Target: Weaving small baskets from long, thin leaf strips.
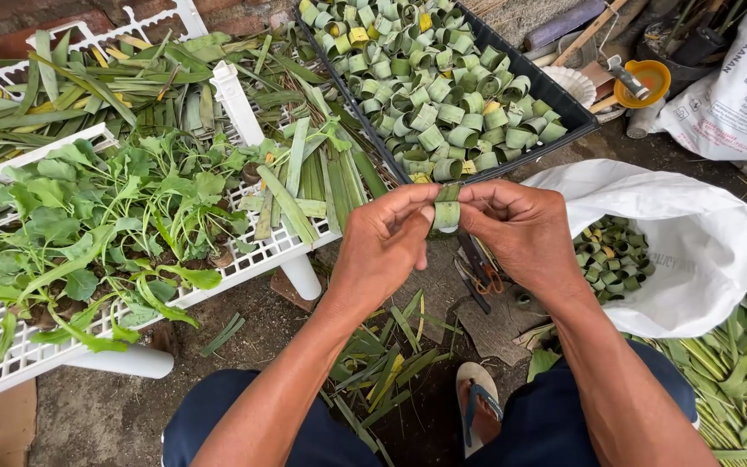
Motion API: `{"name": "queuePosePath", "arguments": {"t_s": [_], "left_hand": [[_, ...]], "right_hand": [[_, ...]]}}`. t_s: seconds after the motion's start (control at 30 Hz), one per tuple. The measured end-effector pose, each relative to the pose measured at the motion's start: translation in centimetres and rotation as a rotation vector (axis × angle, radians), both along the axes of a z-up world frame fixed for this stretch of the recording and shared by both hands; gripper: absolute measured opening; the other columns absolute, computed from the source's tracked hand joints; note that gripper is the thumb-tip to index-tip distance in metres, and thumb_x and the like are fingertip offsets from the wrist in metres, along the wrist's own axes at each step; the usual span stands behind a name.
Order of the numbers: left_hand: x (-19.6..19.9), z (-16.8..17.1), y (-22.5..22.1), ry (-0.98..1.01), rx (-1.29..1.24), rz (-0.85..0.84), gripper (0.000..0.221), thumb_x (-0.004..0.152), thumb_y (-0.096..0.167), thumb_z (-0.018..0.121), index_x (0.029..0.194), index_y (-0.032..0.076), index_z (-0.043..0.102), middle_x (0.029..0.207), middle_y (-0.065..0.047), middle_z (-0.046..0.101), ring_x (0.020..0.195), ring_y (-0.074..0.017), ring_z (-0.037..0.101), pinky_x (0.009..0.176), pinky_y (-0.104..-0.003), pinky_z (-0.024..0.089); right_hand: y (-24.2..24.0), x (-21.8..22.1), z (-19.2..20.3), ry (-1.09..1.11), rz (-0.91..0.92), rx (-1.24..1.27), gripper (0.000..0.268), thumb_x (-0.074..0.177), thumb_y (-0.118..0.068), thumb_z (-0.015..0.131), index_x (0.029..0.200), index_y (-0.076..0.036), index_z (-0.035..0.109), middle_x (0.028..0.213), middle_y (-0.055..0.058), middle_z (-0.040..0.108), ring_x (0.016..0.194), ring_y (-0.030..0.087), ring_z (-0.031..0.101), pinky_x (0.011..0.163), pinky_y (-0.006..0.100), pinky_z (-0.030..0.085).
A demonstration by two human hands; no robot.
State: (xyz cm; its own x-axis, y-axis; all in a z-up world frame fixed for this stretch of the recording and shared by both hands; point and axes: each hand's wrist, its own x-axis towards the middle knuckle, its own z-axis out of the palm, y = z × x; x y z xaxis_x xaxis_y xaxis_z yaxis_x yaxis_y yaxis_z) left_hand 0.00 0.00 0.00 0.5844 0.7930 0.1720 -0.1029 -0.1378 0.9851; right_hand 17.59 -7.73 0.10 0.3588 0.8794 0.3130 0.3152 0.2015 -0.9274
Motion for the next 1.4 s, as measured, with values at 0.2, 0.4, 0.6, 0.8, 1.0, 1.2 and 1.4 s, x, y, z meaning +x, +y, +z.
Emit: {"name": "queuePosePath", "arguments": {"t_s": [0.2, 0.4, 0.6, 0.8, 1.0, 1.2, 1.4], "left_hand": [[0.0, 1.4, 0.1, -0.126, -0.380, -0.029, 0.026, 0.097, 0.019, 0.073, 0.115, 0.000, 0.075, 0.105, -0.017, 0.071, 0.049, -0.0100, 0.064, 0.034, -0.017, 0.047], [0.0, 1.4, -0.5, -0.005, -0.367, 0.019, 0.041, 0.085, 0.019, 0.085, 0.112, -0.006, 0.067, 0.071, -0.005, 0.055, 0.051, -0.0035, 0.046, 0.039, -0.017, 0.038], [0.4, 0.7, -0.5, -0.038, -0.157, 0.057, 0.010, 0.090, 0.014, 0.080, 0.096, 0.007, 0.079, 0.060, -0.001, 0.059, 0.055, -0.0003, 0.045, 0.046, -0.018, 0.037], [1.0, -0.9, 1.1, -0.171, -0.184, 0.146, 0.008, 0.093, 0.007, 0.074, 0.098, 0.002, 0.077, 0.076, -0.012, 0.076, 0.046, -0.0036, 0.057, 0.037, -0.017, 0.045], [0.6, -0.8, 0.7, -0.189, -0.190, 0.206, 0.023, 0.094, 0.005, 0.073, 0.114, -0.007, 0.072, 0.094, -0.025, 0.078, 0.044, -0.0054, 0.057, 0.040, -0.022, 0.048], [0.5, -1.0, 0.8, -0.182, -0.139, 0.213, 0.024, 0.095, 0.005, 0.071, 0.116, -0.006, 0.072, 0.095, -0.024, 0.078, 0.042, -0.0053, 0.057, 0.039, -0.022, 0.048], [0.6, -0.9, 0.9, -0.154, -0.075, 0.225, 0.024, 0.094, 0.004, 0.072, 0.116, -0.006, 0.072, 0.095, -0.025, 0.078, 0.042, -0.0079, 0.061, 0.039, -0.023, 0.049]], "right_hand": [[-0.2, -0.8, 1.6, -0.404, -0.115, 0.078, 0.011, 0.092, -0.009, 0.085, 0.102, -0.010, 0.083, 0.049, 0.002, 0.048, 0.048, 0.008, 0.040, 0.051, 0.026, 0.045], [-0.8, -0.6, 1.7, -0.409, -0.114, 0.144, 0.010, 0.095, -0.003, 0.081, 0.105, -0.005, 0.080, 0.049, 0.005, 0.047, 0.049, 0.012, 0.046, 0.050, 0.030, 0.046], [-0.6, -0.9, 1.7, -0.416, -0.120, 0.160, 0.010, 0.092, -0.001, 0.084, 0.101, -0.004, 0.080, 0.051, 0.005, 0.047, 0.049, 0.010, 0.044, 0.049, 0.030, 0.044], [-1.1, -1.7, 3.1, -0.290, 0.065, 0.059, 0.043, 0.107, 0.001, 0.045, 0.149, -0.003, 0.054, 0.108, 0.017, 0.066, 0.074, 0.014, 0.058, 0.060, 0.034, 0.050], [-0.8, -2.1, 2.3, -0.030, 0.107, 0.042, 0.040, 0.108, 0.000, 0.049, 0.146, -0.005, 0.057, 0.088, 0.013, 0.071, 0.060, 0.009, 0.054, 0.051, 0.025, 0.048], [-1.0, -2.3, 3.9, -0.200, 0.015, 0.023, 0.024, 0.108, -0.006, 0.053, 0.121, -0.005, 0.073, 0.094, 0.013, 0.069, 0.071, 0.012, 0.056, 0.061, 0.031, 0.050], [-0.8, -2.2, 2.1, -0.124, -0.029, 0.024, 0.019, 0.099, -0.007, 0.074, 0.117, -0.008, 0.079, 0.082, 0.007, 0.064, 0.070, 0.004, 0.052, 0.056, 0.021, 0.041]]}}
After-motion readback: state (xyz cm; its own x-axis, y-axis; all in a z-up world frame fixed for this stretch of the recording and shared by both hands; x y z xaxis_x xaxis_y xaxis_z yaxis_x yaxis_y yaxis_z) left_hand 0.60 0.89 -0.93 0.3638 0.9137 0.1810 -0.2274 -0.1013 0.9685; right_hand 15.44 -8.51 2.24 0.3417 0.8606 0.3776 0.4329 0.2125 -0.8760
